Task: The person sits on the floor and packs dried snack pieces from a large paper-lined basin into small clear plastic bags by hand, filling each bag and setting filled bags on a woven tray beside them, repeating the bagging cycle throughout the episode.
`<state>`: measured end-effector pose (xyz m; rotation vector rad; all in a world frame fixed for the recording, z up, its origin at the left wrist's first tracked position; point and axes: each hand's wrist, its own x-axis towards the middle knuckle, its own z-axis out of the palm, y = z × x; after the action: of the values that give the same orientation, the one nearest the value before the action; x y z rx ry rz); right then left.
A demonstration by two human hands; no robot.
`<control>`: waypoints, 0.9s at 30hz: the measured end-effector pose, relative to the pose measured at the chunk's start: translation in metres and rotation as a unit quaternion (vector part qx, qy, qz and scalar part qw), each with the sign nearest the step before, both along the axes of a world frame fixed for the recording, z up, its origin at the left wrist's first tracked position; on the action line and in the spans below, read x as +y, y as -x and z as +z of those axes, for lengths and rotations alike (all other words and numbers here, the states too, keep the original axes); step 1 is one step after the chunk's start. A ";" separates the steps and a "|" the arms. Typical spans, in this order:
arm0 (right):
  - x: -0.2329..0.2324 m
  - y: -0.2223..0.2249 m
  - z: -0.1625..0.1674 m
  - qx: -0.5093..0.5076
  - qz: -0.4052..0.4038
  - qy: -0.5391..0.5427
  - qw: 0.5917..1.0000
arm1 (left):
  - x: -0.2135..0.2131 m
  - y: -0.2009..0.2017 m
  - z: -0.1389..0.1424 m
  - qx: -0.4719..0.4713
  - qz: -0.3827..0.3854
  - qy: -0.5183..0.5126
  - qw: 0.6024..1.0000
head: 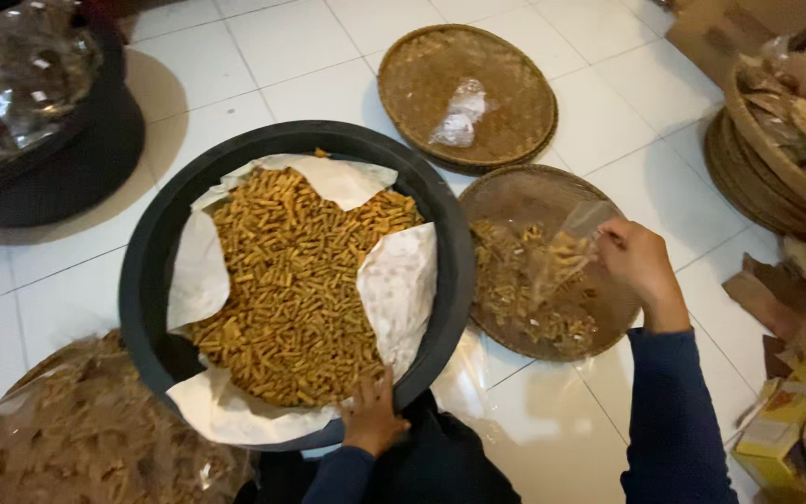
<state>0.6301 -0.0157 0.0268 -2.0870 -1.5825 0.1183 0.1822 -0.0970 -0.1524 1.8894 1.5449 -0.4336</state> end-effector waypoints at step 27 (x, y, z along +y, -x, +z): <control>-0.100 0.021 -0.240 0.061 -0.338 -0.168 0.924 | -0.026 0.015 -0.047 0.107 -0.006 -0.009 0.994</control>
<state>0.6088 -0.1160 -0.2131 -2.1627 -0.6790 -0.2448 0.1670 -0.1227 -0.1996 1.9178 1.6794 -0.6462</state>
